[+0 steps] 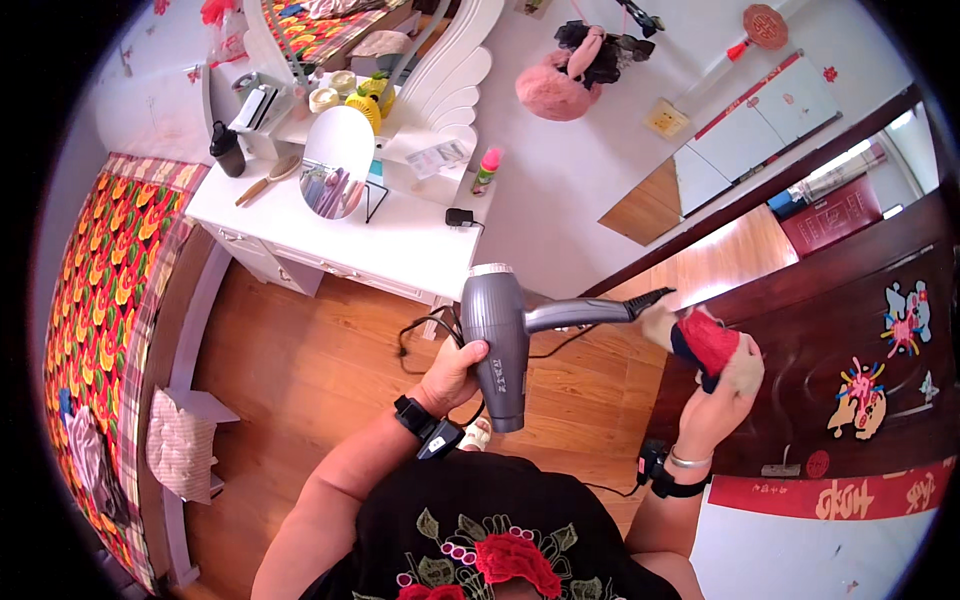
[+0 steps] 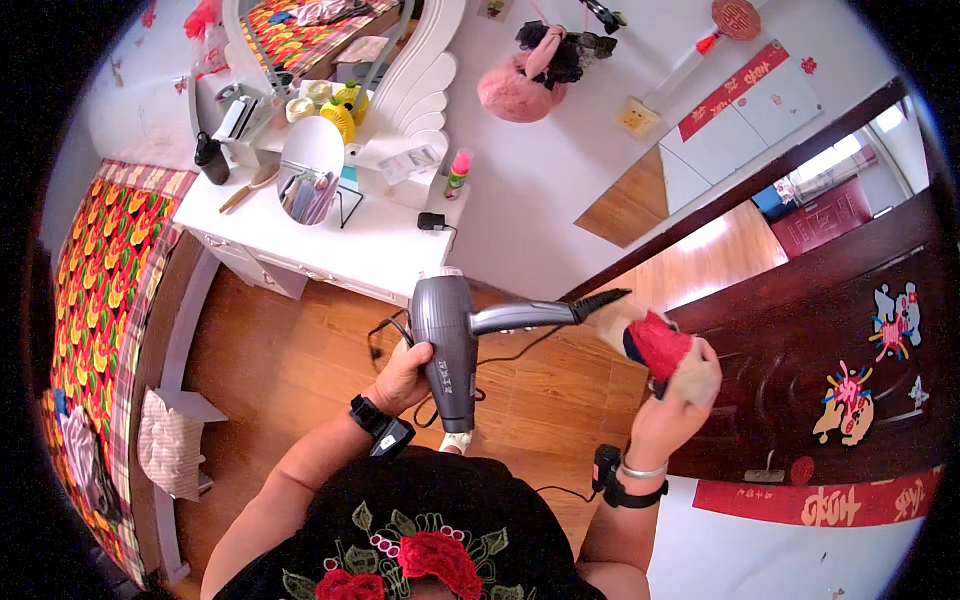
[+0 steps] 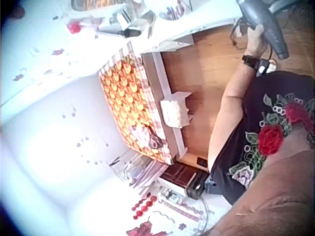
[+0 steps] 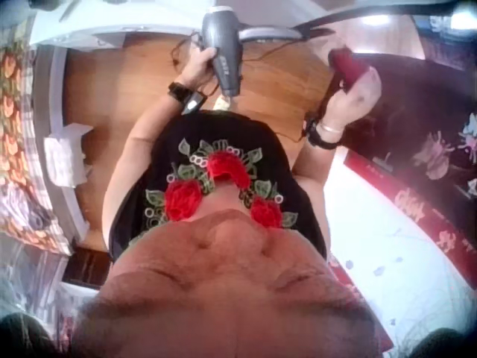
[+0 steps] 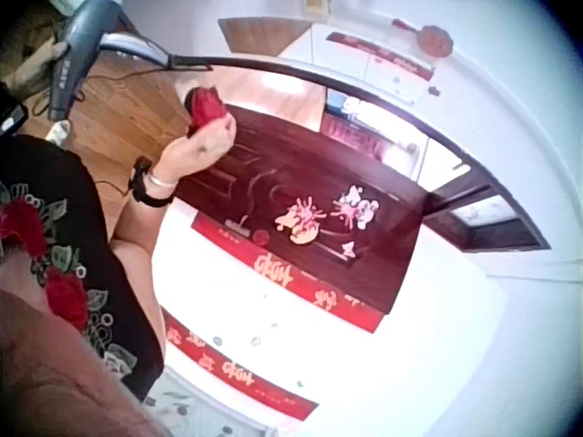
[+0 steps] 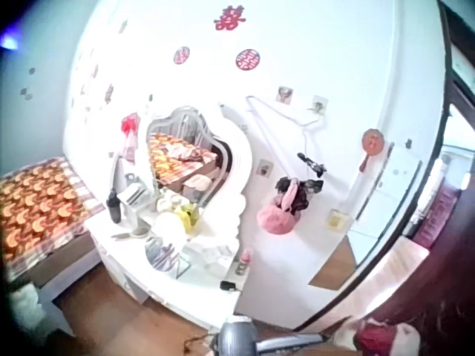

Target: The person carries a box and a bottle from a living room to a bedroom vanity. They then wipe a hair dryer with a cloth and organize hair clips and accessories on the vanity and a wall hanger.

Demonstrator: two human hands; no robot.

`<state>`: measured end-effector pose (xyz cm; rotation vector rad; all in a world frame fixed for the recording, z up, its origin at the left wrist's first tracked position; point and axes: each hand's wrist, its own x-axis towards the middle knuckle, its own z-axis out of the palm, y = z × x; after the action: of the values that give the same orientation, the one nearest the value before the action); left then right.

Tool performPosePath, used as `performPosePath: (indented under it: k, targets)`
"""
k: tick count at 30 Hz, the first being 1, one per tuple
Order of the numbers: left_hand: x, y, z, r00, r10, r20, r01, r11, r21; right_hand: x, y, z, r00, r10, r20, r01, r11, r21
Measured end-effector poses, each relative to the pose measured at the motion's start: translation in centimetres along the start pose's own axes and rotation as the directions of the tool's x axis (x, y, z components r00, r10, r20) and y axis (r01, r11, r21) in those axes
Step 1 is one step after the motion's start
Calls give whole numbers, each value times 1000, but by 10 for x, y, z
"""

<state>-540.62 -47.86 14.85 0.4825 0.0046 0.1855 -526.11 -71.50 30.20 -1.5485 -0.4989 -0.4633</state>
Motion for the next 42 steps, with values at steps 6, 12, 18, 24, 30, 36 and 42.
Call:
performPosePath:
  k: [6,12,18,24,30,36,42]
  targets:
    - [13,-11,-3,995,85,-46,-86,996,-19,-42,-15,102,495,-375,784,663,746,-62]
    - [11,5,10,996,72,-58,-72,997,11,-32,14,102,494,-315,810,751,624,-215]
    - [8,0,-3,993,92,-78,-90,996,28,9,5,72,781,-48,623,435,758,-486]
    - [6,2,6,998,56,10,-56,997,55,-15,-8,121,728,-285,624,351,936,18]
    - [5,-1,-14,997,79,-19,-78,995,61,-46,0,137,456,-210,865,482,875,-41]
    - [6,1,-38,998,-17,-57,21,997,80,-85,-4,100,243,-371,896,606,780,159]
    - [-1,13,-16,1000,22,-4,-23,998,-62,-59,-32,87,412,-245,877,333,937,106]
